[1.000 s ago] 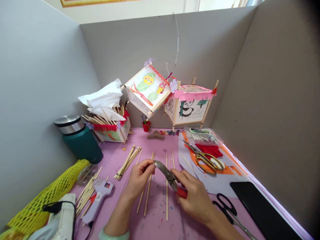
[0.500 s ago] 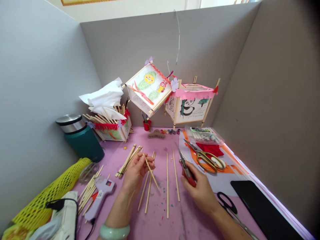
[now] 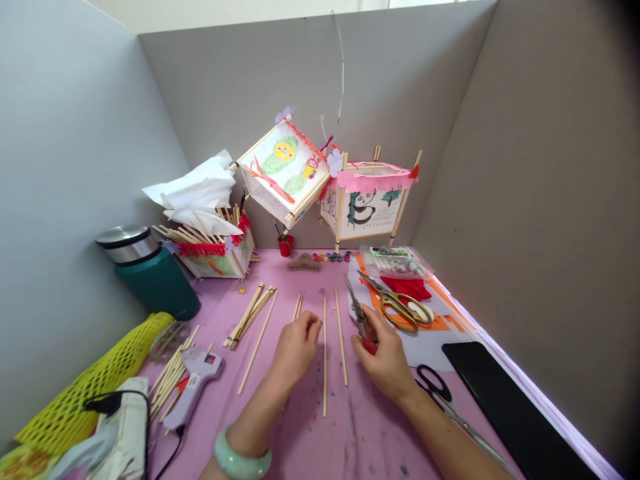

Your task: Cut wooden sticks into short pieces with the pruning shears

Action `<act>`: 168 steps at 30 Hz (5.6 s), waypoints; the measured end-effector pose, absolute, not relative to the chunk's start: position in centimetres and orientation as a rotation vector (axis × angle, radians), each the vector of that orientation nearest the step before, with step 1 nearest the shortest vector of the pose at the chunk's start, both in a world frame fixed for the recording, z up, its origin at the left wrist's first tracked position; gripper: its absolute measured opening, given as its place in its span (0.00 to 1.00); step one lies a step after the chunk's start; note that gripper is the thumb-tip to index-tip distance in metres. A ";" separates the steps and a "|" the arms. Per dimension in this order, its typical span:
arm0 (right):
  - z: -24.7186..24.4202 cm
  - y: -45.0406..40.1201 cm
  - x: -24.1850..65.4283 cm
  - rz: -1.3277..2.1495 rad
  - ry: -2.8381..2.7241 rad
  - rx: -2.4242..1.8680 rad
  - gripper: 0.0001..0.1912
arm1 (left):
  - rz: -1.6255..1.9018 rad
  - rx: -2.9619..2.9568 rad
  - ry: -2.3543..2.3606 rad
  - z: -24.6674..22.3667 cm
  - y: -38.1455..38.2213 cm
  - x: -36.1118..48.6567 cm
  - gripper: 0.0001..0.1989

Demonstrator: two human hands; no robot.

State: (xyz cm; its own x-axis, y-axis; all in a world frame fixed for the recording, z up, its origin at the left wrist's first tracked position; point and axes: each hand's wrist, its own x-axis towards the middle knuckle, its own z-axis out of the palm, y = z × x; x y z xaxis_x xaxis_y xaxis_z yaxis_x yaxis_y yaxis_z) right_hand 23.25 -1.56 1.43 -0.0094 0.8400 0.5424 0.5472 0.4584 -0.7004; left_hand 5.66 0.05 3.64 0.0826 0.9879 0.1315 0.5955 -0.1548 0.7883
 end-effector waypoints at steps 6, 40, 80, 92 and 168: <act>1.5 -1.7 23.2 0.367 -1.668 -1.197 0.25 | 0.761 1.814 1.732 2.6 -1.4 8.0 0.13; 1.5 -1.9 23.0 0.580 -1.582 -1.159 0.25 | 1.221 0.649 1.014 3.4 0.3 4.9 0.08; 0.4 -1.7 23.0 0.691 -1.561 -1.144 0.27 | 1.121 1.315 0.787 3.1 -0.8 5.4 0.07; 0.5 -1.8 23.0 0.673 -1.585 -1.136 0.27 | 0.972 1.198 0.726 2.2 -0.9 5.7 0.10; 9.2 -4.7 27.6 0.138 -2.399 -1.361 0.29 | 1.155 1.310 0.779 3.2 -1.1 6.0 0.13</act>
State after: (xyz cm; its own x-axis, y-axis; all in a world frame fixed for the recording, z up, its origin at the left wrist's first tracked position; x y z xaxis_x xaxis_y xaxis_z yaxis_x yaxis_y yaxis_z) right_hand 27.64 -4.67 9.21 -0.4599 0.8444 0.2746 0.8073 0.5265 -0.2667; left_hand 6.03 -1.13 3.19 0.2919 0.9415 0.1683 -0.1967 -0.1131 0.9739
